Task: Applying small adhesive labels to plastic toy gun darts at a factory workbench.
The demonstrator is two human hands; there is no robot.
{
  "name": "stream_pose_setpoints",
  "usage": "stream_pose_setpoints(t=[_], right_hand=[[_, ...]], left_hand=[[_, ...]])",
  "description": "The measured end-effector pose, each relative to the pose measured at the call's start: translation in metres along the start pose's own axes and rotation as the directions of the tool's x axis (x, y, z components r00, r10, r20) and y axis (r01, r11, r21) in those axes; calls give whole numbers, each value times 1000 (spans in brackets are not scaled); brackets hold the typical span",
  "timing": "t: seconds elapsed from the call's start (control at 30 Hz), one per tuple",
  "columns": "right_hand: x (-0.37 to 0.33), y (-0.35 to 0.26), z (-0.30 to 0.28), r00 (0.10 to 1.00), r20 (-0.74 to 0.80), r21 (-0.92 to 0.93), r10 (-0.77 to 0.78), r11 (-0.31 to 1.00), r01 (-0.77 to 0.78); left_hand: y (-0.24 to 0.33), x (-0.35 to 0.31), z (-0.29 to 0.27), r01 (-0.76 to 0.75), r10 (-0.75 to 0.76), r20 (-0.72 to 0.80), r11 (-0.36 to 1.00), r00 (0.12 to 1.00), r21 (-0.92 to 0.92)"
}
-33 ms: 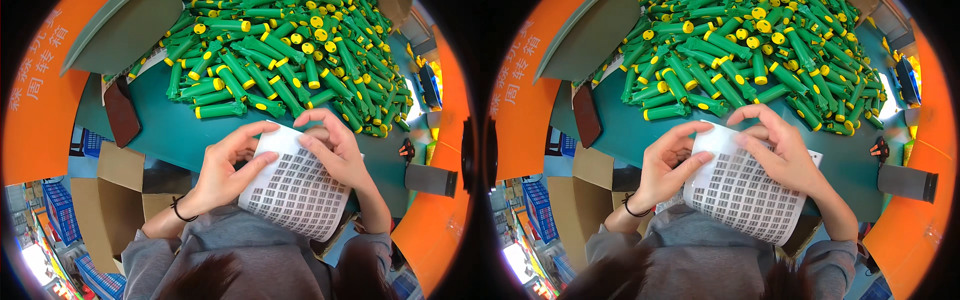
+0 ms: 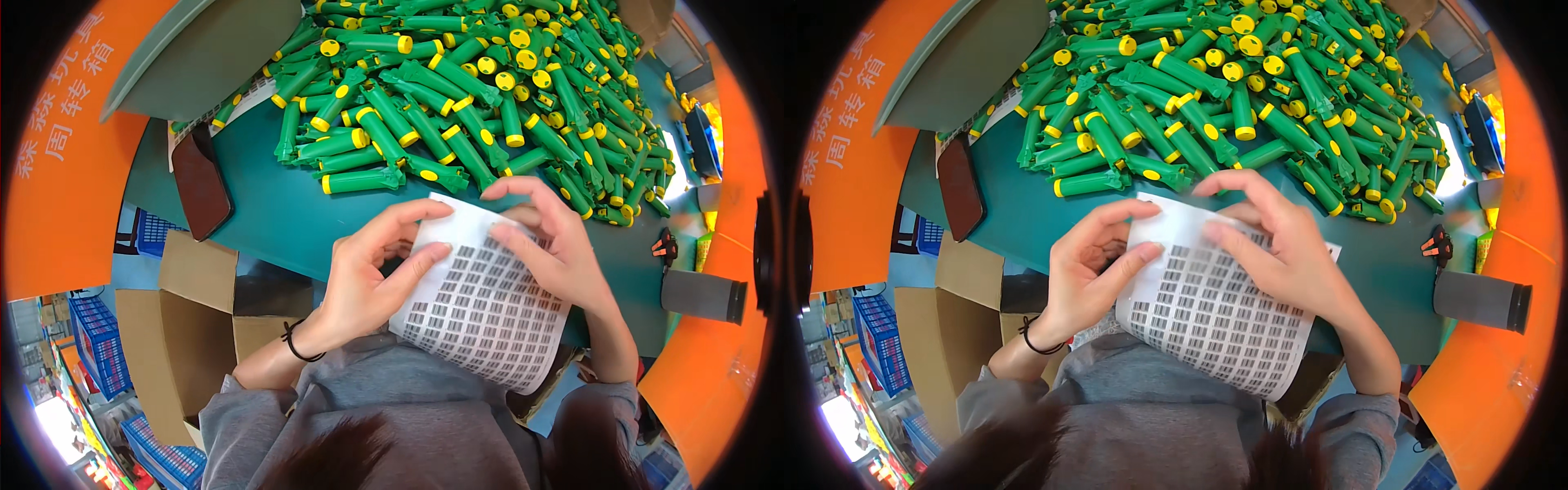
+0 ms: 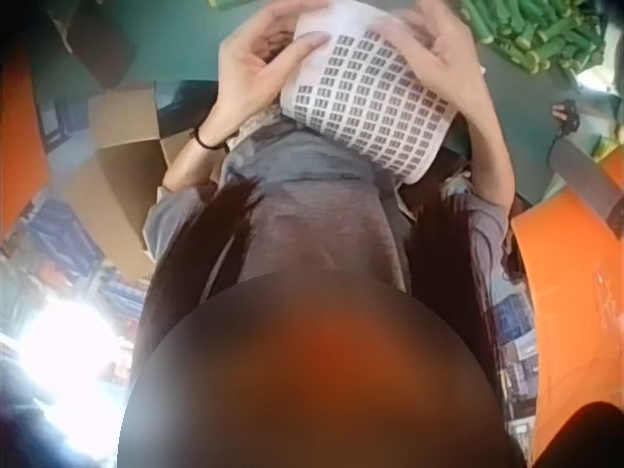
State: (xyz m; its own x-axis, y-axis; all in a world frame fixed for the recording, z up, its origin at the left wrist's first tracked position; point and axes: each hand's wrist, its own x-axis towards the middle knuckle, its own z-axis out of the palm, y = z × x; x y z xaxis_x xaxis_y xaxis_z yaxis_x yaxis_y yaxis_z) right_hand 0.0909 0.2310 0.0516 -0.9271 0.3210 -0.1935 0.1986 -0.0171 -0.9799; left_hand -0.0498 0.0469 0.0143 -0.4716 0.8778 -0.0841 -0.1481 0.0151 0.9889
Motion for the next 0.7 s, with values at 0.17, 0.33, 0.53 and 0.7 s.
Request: stream_pose_setpoints(t=[0.17,0.33,0.53,0.7], right_hand=[[-2,-5,-15,981,64,-322,185,934,-155],[-2,0,-14,974,215,-392,74,920,17],[0,2,-13,942,331,-263,53,964,38],[-1,8,-14,938,305,-184,164,977,-111]], left_hand=[[-14,-7,-2,-105,112,-75,991,991,85],[-9,-3,-8,-337,337,48,904,940,262],[-8,4,-8,-383,353,152,881,923,278],[6,9,-4,-595,653,310,269,691,757]])
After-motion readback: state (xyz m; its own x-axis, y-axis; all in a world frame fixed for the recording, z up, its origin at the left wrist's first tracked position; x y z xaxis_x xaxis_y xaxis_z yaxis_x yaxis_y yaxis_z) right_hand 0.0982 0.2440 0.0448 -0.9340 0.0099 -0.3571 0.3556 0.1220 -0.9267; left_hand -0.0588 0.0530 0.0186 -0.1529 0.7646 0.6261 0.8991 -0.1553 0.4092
